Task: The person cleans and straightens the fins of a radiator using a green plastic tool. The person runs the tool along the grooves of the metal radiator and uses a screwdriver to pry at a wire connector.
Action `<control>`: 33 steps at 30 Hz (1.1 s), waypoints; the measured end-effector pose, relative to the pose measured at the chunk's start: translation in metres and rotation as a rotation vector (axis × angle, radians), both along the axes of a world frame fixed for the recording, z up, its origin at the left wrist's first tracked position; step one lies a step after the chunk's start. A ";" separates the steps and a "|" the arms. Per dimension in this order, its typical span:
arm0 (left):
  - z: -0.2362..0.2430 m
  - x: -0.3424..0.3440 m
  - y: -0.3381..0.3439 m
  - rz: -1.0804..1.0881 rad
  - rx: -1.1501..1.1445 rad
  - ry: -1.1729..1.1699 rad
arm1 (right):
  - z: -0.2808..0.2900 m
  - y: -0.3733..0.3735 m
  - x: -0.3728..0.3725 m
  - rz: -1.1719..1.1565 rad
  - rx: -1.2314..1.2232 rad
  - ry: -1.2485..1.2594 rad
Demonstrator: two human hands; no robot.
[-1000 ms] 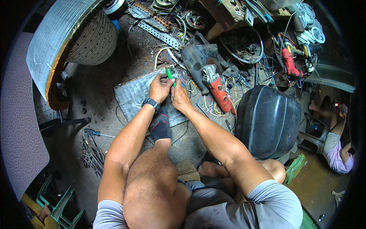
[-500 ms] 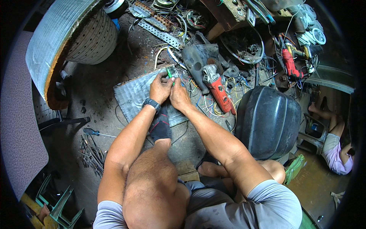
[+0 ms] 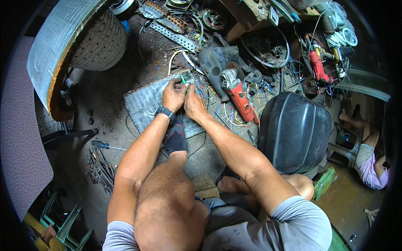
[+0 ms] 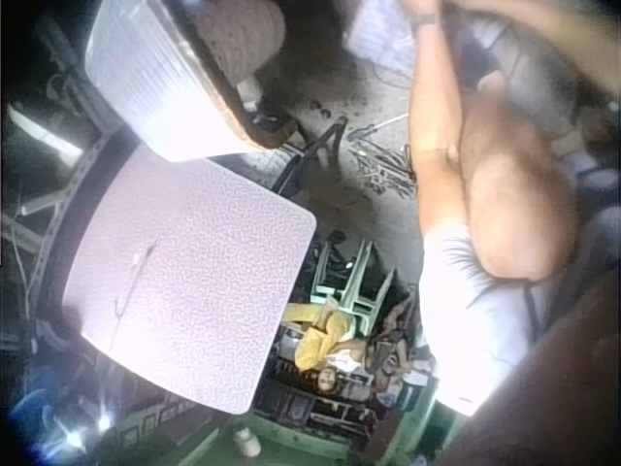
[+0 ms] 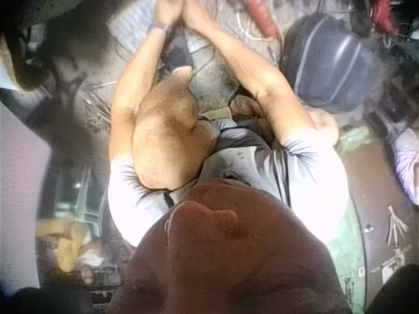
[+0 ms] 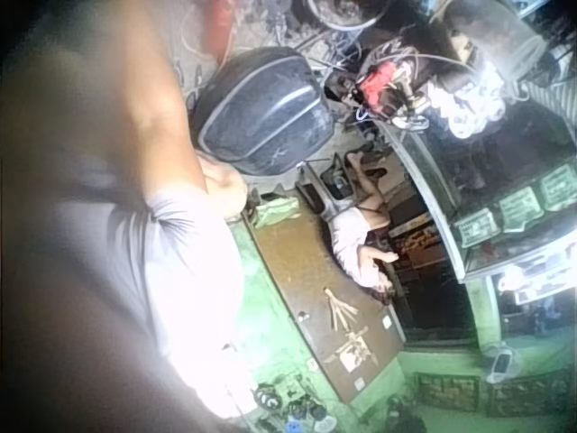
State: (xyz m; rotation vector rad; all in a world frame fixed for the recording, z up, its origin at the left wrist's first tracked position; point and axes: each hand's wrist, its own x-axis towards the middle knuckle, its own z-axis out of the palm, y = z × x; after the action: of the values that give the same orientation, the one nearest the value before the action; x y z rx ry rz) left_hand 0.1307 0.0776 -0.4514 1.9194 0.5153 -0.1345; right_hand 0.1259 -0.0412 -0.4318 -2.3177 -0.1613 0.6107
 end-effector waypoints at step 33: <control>0.019 0.058 0.021 -0.419 0.683 0.483 | -0.024 -0.005 0.015 -0.134 0.055 0.224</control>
State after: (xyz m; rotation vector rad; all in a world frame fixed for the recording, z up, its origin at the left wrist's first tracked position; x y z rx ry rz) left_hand 0.1882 0.0982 -0.4329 2.6656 0.5030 -0.7930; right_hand 0.1405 -0.0462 -0.4557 -2.1685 0.0810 0.7812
